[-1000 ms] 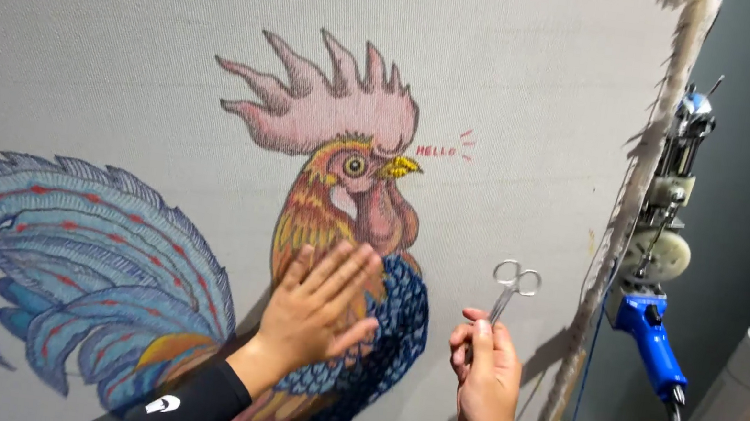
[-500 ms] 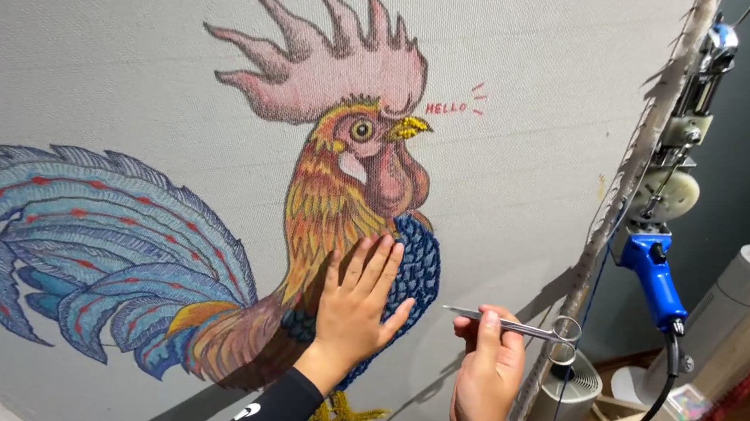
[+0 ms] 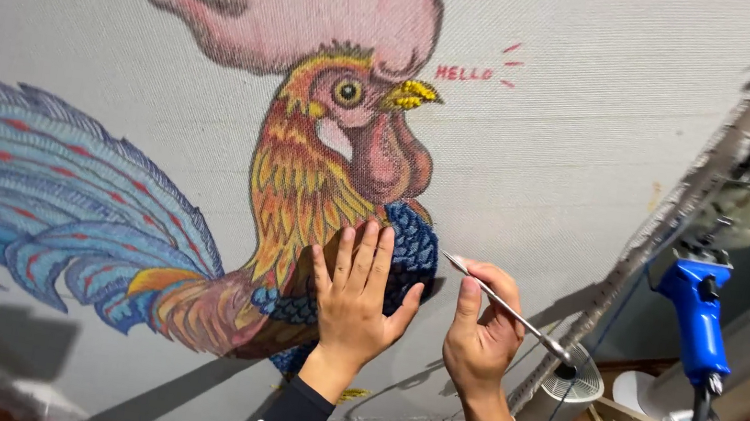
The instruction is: Trimming threads and using a tufting gun to create a rug with a rooster design.
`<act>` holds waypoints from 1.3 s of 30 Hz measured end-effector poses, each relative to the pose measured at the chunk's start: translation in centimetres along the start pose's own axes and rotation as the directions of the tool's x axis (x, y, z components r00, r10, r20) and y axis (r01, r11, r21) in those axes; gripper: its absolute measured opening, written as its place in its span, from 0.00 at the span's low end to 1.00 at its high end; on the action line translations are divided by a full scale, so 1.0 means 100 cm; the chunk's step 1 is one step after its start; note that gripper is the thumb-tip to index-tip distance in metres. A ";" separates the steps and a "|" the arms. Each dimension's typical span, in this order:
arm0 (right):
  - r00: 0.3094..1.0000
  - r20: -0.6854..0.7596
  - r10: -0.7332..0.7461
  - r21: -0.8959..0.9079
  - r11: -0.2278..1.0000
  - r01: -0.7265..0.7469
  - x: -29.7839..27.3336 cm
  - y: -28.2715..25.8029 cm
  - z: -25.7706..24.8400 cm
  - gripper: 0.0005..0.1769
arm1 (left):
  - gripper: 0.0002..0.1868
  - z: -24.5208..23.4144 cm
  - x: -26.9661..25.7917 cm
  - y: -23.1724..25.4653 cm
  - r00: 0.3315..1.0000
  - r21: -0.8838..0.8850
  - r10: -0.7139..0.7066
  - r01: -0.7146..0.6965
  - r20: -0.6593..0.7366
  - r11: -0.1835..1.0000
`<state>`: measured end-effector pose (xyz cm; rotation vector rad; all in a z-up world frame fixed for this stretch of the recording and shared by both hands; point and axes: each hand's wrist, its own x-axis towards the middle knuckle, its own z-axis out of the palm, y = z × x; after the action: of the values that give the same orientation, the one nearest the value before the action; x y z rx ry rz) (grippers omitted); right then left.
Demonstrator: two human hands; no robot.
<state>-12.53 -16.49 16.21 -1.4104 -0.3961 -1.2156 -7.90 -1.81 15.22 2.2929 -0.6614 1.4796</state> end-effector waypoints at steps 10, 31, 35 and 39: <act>0.951 0.129 -0.281 -0.171 0.938 0.301 0.035 0.009 0.012 0.08 | 0.38 0.007 0.003 0.013 0.995 0.015 -0.104 0.104 -0.008 0.994; 0.883 0.265 -0.386 -0.222 0.867 0.446 0.042 0.020 0.026 0.08 | 0.31 0.011 0.003 0.003 0.991 -0.050 -0.120 0.117 -0.057 0.992; 0.891 0.254 -0.377 -0.260 0.861 0.438 0.041 0.023 0.030 0.07 | 0.31 0.013 0.001 0.000 0.991 -0.072 -0.119 0.116 -0.052 0.991; 0.900 0.249 -0.357 -0.273 0.866 0.419 0.041 0.021 0.034 0.07 | 0.30 0.016 -0.001 -0.002 0.991 -0.080 -0.121 0.116 -0.049 0.990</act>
<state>-7.72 -15.74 19.25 -1.7962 -0.6661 -1.5280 -6.62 -2.47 14.44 2.1871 -0.5470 1.4305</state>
